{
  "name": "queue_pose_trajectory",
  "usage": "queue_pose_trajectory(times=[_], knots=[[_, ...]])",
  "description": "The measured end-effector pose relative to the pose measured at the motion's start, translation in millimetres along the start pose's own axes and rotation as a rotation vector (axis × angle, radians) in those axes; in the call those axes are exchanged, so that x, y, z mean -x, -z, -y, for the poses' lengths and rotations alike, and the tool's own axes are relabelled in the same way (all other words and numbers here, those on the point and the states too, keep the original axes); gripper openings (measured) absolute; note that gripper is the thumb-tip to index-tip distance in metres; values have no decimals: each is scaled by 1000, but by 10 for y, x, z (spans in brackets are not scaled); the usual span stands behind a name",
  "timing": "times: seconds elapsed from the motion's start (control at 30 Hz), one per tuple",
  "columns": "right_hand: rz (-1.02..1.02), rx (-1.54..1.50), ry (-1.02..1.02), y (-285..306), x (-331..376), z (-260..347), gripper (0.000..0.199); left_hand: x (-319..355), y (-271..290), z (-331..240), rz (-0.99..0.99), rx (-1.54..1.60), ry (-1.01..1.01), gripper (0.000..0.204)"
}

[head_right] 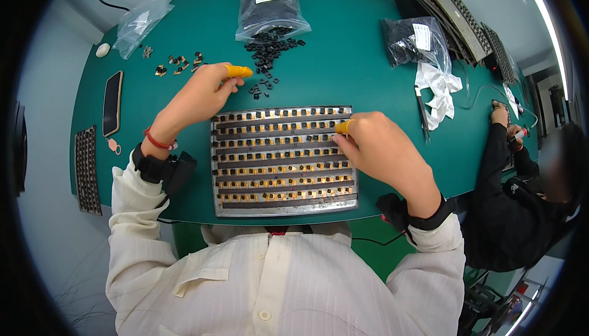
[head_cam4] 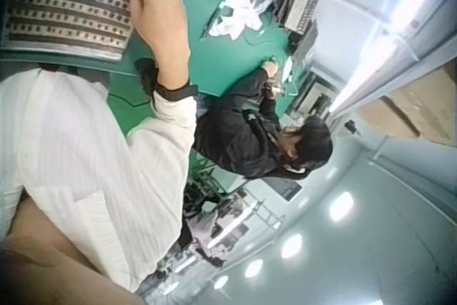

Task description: The person places small black plastic components into a grid of slots on a keyboard chassis. They use yellow finger cots to pick up the pieces from a pile on the table and insert them into the corresponding positions. The person occasionally lifts the chassis to inspect the placement of the components.

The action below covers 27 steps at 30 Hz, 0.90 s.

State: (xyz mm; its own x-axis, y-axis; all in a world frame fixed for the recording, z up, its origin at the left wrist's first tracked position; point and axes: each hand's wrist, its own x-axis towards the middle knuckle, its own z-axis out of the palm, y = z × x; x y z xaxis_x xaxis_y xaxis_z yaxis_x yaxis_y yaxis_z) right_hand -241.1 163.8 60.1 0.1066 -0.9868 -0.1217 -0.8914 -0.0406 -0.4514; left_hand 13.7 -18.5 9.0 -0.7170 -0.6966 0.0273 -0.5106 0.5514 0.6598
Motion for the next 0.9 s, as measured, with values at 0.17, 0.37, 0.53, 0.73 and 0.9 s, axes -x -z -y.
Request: queue_pose_trajectory(times=[0.17, 0.37, 0.53, 0.73, 0.9], knots=[[-78, 38, 81, 38, -196, -43, 19, 6, 24, 4, 26, -46, 98, 29], [-57, -10, 158, 50, -478, 56, 17, -51, -133, -25, -19, 7, 40, 29], [-28, -52, 209, -156, -800, 52, 18, -75, -206, -84, -32, -69, -21, 21], [16, -146, 136, -370, -1141, 150, 19, 40, -207, -44, -89, -182, -68, 16], [-25, -189, 156, -505, -1277, 179, 18, 143, -170, 55, -112, -136, -90, 14]])
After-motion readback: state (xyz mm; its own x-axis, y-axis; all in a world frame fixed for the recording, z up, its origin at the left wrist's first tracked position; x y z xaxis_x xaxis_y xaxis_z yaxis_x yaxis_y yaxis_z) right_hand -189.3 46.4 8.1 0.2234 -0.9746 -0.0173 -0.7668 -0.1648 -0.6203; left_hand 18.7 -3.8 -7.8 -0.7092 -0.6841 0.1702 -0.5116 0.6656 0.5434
